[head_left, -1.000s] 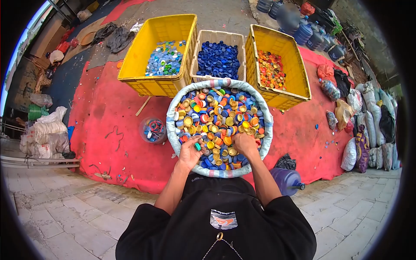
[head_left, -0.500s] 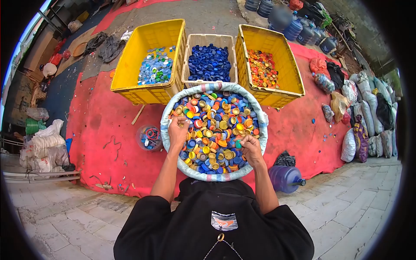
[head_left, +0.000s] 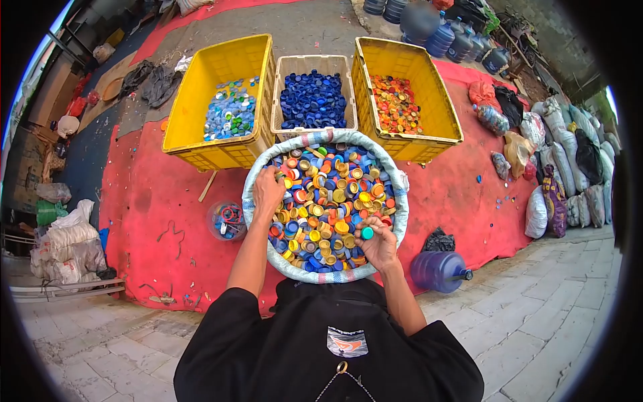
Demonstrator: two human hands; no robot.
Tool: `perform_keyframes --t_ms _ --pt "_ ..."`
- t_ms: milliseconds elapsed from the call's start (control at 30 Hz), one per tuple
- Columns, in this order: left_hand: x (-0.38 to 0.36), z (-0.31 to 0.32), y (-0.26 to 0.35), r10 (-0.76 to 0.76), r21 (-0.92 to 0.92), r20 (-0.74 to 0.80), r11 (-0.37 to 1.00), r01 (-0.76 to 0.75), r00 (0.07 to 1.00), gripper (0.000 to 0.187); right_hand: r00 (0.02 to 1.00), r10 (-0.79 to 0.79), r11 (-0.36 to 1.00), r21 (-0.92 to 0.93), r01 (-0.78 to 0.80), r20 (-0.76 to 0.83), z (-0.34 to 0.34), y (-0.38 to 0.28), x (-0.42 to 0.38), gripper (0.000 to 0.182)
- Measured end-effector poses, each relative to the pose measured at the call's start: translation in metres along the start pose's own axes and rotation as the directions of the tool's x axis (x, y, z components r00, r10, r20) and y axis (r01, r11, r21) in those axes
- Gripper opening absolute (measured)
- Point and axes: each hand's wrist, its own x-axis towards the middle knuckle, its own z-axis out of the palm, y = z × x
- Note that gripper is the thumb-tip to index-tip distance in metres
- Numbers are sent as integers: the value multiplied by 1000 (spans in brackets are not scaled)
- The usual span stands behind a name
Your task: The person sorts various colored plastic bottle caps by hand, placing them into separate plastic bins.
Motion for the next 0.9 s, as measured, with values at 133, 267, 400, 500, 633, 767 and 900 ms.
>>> perform_keyframes --t_ms 133,267,400,500,633,767,900 --pt "0 -1 2 -25 -10 9 1000 25 1000 21 1000 1 1000 -18 -1 -7 1 3 1 19" --pt "-2 -1 -1 -72 -128 3 989 72 997 19 999 17 997 -80 -21 -48 6 2 5 16" --pt "-18 -12 8 -371 -704 414 448 551 831 15 989 -26 964 -266 -14 -147 23 -11 24 11" --pt "-40 -39 25 -239 -776 631 -199 599 738 16 975 -130 848 -529 16 -179 39 -22 56 13" --pt "-73 -39 25 -173 -717 683 -348 605 710 18 954 -299 426 -896 125 -10 63 -36 118 17" --pt "-104 -41 31 -155 -667 719 -426 611 678 23 871 -429 -167 -969 182 238 64 -30 191 21" --pt "-130 -45 38 -185 -654 732 -464 598 656 25 831 -423 -491 -862 124 360 79 -18 224 19"
